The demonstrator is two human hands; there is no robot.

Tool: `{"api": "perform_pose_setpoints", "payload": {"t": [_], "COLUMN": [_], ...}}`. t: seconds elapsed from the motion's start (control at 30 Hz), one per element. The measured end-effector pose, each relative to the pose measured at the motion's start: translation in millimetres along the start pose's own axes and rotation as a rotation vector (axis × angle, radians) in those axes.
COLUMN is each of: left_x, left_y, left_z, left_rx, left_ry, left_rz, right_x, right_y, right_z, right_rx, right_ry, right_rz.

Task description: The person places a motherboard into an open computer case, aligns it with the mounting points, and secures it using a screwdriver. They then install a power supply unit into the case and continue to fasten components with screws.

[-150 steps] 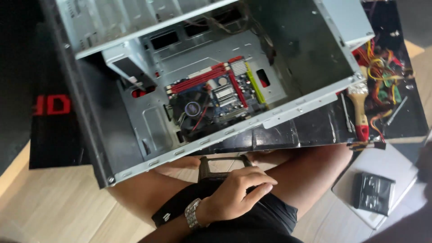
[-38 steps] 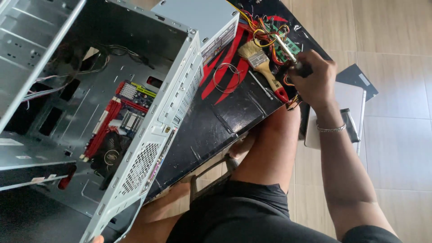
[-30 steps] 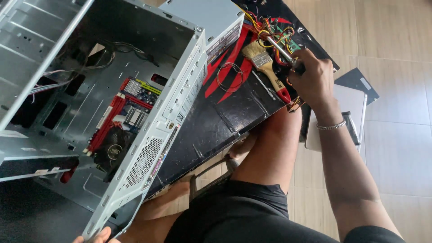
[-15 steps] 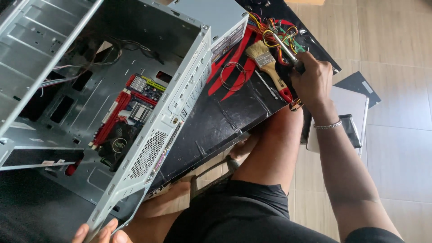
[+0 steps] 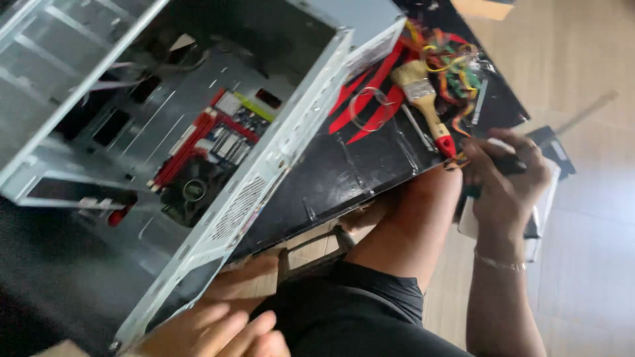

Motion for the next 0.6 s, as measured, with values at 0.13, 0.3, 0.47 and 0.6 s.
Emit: {"api": "perform_pose_setpoints", "payload": {"t": [0.13, 0.3, 0.47, 0.6], "left_x": [-13.2, 3.9, 1.0, -1.2], "left_y": [-40.7, -35.1, -21.2, -5.8], "left_z": [-61.2, -106.0, -101.4, -98.2], "left_rx": [-0.66, -0.763, -0.848, -0.897], "left_ry": [0.095, 0.54, 0.547, 0.467], "left_rz": [0.521, 0.598, 0.636, 0.625], "right_x": [-20.8, -28.7, -17.7, -5.6], "right_y": [77.3, 155.8, 171.7, 176.9], "right_z": [-38.1, -71.9, -94.6, -108.4], "right_rx": [0.307, 0.617, 0.757, 0.857], "right_ry": [-0.548, -0.965, -0.976, -0.943], "right_rz": [-0.406, -0.884, -1.055, -1.097]}}
Point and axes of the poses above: each hand's wrist, its own y-axis away from the middle knuckle, its own z-axis out of the back of the hand, x = y × z, the point moved 4 cm from there along -y, towards the middle knuckle, and after that the axes turned 3 degrees about -x, right-handed, at the moved point
